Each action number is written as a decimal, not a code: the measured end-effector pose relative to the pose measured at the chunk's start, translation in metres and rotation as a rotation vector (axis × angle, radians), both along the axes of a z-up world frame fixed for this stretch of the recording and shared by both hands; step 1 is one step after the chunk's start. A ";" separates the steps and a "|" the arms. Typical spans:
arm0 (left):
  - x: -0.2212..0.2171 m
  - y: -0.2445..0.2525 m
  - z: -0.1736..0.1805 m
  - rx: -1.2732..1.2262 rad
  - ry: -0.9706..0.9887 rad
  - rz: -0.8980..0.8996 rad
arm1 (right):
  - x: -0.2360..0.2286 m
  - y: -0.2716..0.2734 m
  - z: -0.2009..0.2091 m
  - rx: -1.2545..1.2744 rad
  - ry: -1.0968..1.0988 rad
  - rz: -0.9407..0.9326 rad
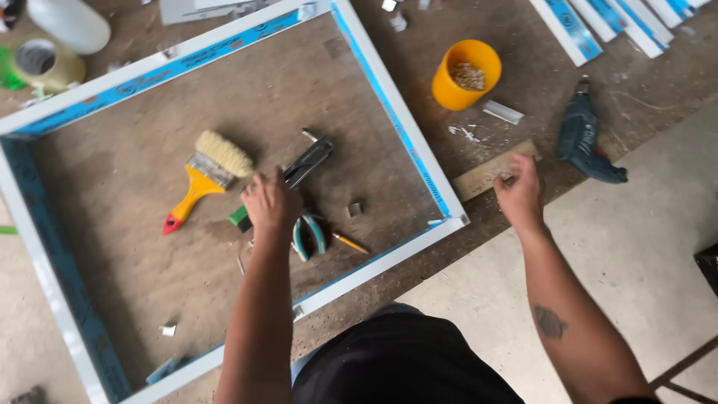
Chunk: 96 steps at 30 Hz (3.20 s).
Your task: The person assembles a rectangular aluminum frame on a workbench. They mark the frame with a pencil, drill holes into the corners, and use a staple gun to secure the joints. Finally, they attach small metal corner brackets to the frame.
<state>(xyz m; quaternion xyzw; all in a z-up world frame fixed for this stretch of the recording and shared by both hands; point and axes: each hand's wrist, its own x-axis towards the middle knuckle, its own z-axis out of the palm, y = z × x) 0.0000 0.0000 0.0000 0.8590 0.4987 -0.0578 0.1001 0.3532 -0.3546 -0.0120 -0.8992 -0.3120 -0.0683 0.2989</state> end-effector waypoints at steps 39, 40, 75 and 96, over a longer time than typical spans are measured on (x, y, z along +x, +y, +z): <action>-0.571 -0.106 0.111 -0.569 -0.640 0.565 | -0.583 0.249 0.069 -0.383 0.838 0.971; -0.580 -0.103 0.107 -0.575 -0.642 0.562 | -0.608 0.254 0.065 -0.388 0.837 0.965; -0.612 -0.054 0.068 -0.764 -0.588 0.386 | -0.742 0.256 0.037 -0.293 0.354 1.258; -0.651 -0.066 0.055 -0.751 -0.611 0.489 | -0.738 0.254 0.059 -0.515 0.298 1.196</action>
